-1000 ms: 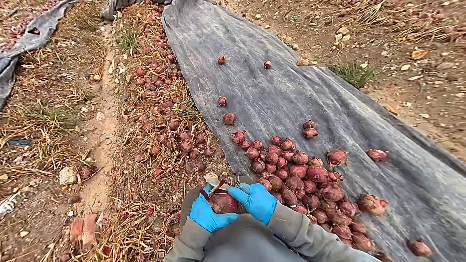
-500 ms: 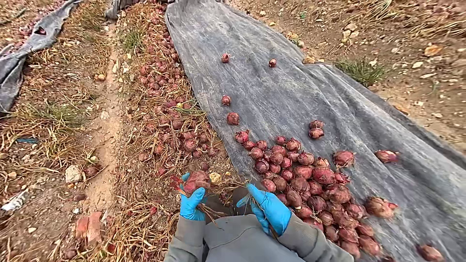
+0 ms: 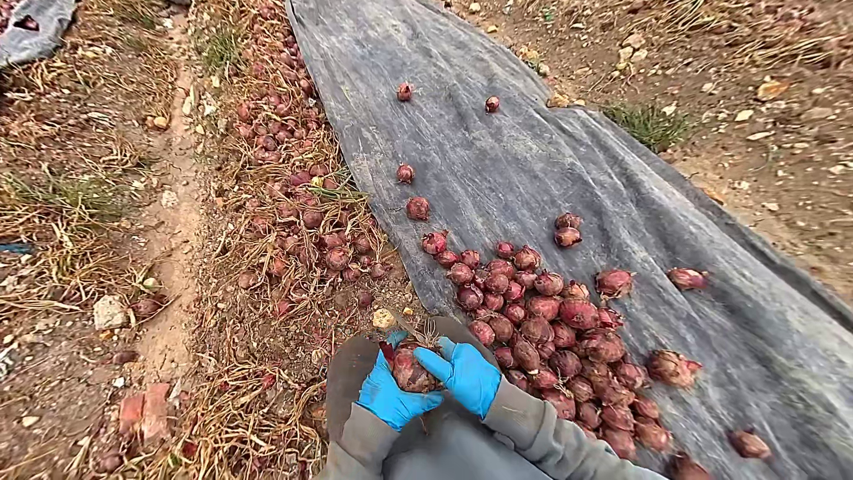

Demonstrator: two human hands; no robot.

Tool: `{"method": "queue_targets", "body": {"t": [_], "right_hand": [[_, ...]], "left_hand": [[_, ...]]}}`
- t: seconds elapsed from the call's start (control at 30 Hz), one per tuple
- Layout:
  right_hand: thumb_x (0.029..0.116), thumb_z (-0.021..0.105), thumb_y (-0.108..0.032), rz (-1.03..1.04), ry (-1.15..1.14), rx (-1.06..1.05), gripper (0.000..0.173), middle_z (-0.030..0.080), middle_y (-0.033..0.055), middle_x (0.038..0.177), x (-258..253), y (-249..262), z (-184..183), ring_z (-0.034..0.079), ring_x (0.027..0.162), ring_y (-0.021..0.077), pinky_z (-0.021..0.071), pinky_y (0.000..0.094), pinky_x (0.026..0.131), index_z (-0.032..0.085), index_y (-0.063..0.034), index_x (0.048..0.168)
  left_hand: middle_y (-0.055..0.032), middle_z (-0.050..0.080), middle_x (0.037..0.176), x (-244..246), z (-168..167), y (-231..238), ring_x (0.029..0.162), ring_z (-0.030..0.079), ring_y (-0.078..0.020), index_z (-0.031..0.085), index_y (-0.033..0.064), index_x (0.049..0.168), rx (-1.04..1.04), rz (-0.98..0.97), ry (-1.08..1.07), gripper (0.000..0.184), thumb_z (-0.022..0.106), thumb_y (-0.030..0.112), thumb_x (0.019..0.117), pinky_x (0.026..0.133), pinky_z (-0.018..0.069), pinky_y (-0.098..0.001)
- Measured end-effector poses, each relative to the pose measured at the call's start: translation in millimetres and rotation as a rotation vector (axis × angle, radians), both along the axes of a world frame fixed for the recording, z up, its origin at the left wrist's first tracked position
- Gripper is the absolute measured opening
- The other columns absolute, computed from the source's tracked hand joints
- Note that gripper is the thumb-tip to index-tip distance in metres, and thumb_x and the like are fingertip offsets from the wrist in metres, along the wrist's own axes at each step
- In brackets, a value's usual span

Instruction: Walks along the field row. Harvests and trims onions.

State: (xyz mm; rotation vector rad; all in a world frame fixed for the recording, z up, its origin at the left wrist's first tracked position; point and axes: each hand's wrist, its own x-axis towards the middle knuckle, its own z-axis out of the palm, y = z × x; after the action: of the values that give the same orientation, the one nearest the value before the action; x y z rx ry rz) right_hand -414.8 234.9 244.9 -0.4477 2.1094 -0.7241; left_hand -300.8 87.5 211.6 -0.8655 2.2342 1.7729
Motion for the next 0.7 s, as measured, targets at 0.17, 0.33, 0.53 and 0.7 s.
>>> {"method": "queue_targets", "body": {"t": [0.17,0.33,0.53,0.7], "right_hand": [[0.1017,0.027,-0.070,0.002,0.025,0.105,0.077,0.071,0.0156,0.106,-9,1,-16,0.068,0.107,0.0310,0.0513,0.0545,0.095,0.067,-0.0093,0.125],[0.1081,0.023,-0.058,-0.180,-0.195,-0.051,0.068,0.071,-0.0008,0.085,-9,34,-41,0.061,0.071,0.0138,0.0506,0.0420,0.072,0.076,-0.0169,0.100],[0.1054,0.022,-0.065,-0.347,-0.254,0.069,0.070,0.059,-0.0005,0.069,-40,57,-56,0.050,0.055,0.0157,0.0468,0.0421,0.058,0.076,-0.0211,0.102],[0.1023,0.035,-0.065,-0.342,-0.143,0.034,0.062,0.068,0.0012,0.085,-81,32,-54,0.061,0.071,0.0150,0.0526,0.0432,0.071,0.074,-0.0187,0.118]], "left_hand": [[-0.0091,0.064,0.139,-27,-19,-3,0.122,0.065,-0.0188,0.049,0.0114,0.148,-0.349,-0.208,-0.103,0.109,0.095,0.048,0.0559,0.107,0.0535,-0.0421],[-0.0191,0.061,0.140,-77,-92,-44,0.128,0.062,-0.0335,0.040,0.0130,0.154,-0.208,0.069,-0.372,0.111,0.098,0.040,0.0635,0.110,0.0489,-0.0538],[-0.0159,0.074,0.101,-145,-128,-57,0.068,0.067,-0.0207,0.049,0.0078,0.148,0.394,0.309,-0.117,0.070,0.076,-0.009,0.0854,0.061,0.0564,-0.0363],[-0.0098,0.073,0.117,-130,-129,-169,0.082,0.071,-0.0256,0.056,0.0158,0.146,-0.319,0.086,-0.571,0.053,0.073,0.012,0.0955,0.068,0.0589,-0.0437]]}}
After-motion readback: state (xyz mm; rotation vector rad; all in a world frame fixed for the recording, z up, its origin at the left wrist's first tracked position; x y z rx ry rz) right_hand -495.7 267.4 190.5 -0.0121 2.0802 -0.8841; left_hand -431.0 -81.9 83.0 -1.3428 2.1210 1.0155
